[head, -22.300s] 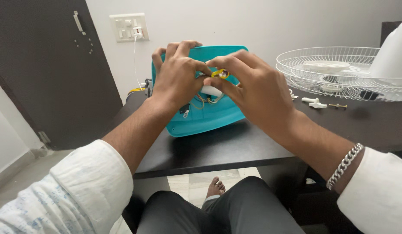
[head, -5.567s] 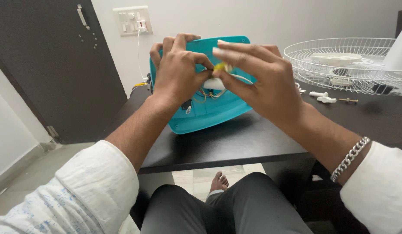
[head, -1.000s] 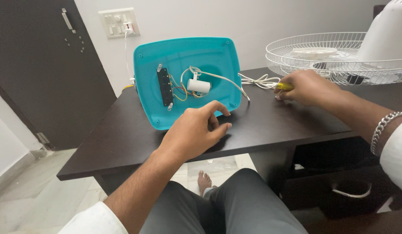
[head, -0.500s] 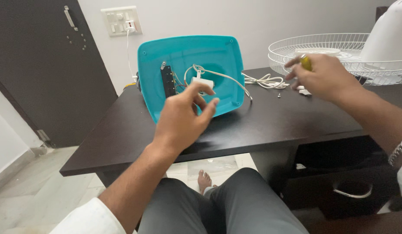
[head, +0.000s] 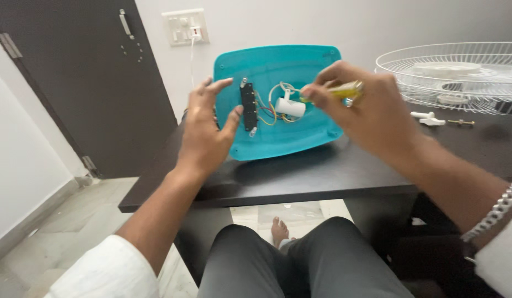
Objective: The person disassembles a small electric fan by removing screws from the back cover and opening the casing. They then use a screwdriver to adjust internal wiring and components inside the fan housing.
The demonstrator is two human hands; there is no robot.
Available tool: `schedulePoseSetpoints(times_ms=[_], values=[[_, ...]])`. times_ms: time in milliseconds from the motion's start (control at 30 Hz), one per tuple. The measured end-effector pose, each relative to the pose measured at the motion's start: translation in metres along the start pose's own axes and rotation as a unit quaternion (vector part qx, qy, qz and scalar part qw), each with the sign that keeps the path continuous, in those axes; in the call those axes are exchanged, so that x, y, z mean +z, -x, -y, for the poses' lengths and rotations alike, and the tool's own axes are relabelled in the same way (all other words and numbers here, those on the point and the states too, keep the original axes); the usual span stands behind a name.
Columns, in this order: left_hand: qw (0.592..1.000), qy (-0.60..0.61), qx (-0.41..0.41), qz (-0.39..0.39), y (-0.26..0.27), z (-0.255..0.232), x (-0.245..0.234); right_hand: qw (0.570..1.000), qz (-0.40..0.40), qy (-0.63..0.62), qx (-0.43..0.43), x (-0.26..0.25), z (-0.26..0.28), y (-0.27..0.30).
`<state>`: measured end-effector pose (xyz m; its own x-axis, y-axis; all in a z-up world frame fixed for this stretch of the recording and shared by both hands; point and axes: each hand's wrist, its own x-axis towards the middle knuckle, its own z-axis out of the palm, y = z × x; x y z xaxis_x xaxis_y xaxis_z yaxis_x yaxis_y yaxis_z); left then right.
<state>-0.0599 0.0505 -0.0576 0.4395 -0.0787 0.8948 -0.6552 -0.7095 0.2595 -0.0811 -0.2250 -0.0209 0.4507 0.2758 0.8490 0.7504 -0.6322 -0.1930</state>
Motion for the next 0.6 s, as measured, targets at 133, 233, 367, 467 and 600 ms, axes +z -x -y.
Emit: schedulePoseSetpoints(times_ms=[133, 233, 367, 467, 600], values=[[1.0, -0.002, 0.006, 0.025, -0.005, 0.008, 0.011, 0.991, -0.051, -0.035, -0.117, 0.024, 0.015, -0.01], [0.999, 0.004, -0.01, 0.032, -0.012, 0.009, 0.017, 0.991, -0.06, -0.044, -0.109, 0.034, 0.019, -0.018], [1.0, 0.021, 0.003, 0.019, -0.023, 0.006, 0.022, 0.993, -0.061, -0.016, -0.097, 0.041, 0.022, -0.027], [0.998, 0.056, -0.04, 0.011, -0.027, 0.007, 0.025, 0.991, -0.065, -0.02, -0.118, 0.046, 0.023, -0.031], [0.998, 0.058, -0.022, -0.028, -0.026, 0.011, 0.027, 0.992, -0.05, 0.02, -0.11, 0.051, 0.024, -0.034]])
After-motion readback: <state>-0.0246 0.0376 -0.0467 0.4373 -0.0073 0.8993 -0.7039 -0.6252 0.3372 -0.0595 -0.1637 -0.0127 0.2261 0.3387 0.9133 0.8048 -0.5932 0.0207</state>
